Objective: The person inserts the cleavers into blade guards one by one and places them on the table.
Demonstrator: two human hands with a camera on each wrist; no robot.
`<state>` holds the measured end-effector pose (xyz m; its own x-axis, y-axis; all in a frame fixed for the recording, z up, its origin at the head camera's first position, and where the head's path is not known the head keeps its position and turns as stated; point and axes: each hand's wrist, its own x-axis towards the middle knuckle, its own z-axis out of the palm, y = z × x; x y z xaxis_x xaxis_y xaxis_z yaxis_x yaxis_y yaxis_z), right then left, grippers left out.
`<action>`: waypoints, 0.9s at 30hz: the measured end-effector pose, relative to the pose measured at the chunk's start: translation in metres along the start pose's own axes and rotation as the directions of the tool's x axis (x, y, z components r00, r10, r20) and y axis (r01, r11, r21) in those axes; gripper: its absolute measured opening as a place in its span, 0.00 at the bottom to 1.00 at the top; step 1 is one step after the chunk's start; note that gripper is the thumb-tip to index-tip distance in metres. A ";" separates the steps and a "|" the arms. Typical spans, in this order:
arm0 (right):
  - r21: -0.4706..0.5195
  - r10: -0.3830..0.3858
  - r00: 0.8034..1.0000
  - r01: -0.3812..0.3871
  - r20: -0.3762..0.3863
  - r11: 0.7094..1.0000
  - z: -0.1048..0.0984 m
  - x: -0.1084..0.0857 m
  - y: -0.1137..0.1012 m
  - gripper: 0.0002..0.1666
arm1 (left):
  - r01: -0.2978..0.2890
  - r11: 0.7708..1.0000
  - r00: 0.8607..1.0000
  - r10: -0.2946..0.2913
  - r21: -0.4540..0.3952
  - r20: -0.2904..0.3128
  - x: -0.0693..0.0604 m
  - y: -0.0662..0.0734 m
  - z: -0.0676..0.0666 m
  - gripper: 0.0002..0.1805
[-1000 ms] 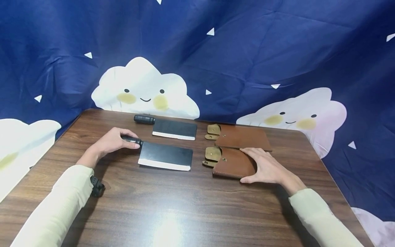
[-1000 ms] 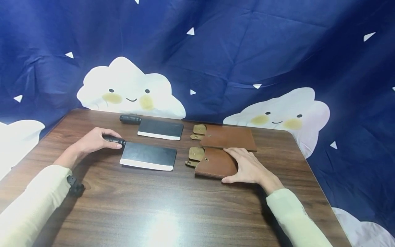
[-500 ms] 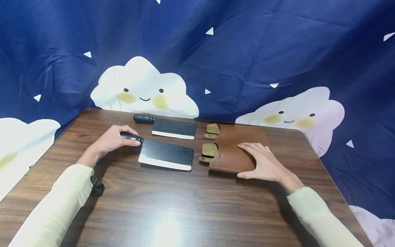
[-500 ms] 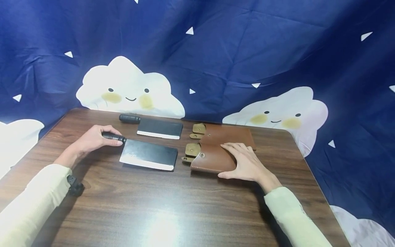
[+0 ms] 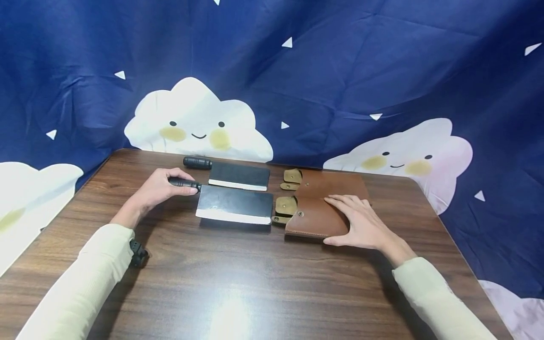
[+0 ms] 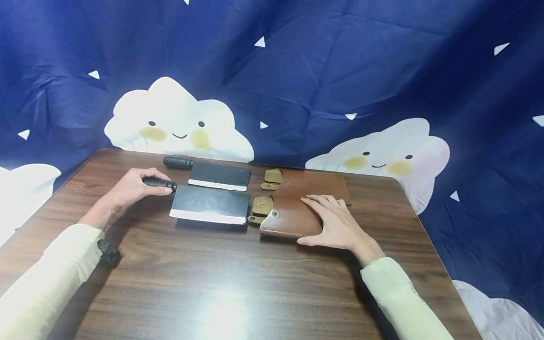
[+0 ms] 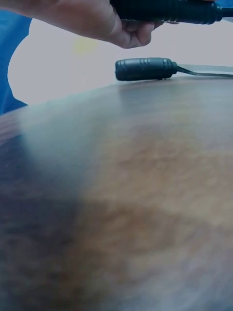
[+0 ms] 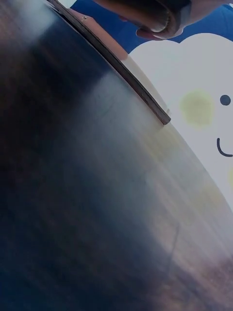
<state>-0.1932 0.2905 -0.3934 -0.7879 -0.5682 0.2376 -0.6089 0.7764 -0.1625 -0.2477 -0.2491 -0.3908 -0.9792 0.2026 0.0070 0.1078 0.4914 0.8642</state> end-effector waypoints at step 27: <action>-0.014 -0.051 0.995 0.050 -0.091 0.999 0.004 0.014 -0.016 0.64 | 0.005 0.999 1.000 -0.005 -0.033 -0.006 0.002 0.011 0.011 0.26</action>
<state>-0.1946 0.2690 -0.3910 -0.7444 -0.5797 0.3315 -0.6459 0.7510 -0.1372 -0.2468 -0.2339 -0.3873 -0.9807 0.1954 0.0057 0.0976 0.4645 0.8802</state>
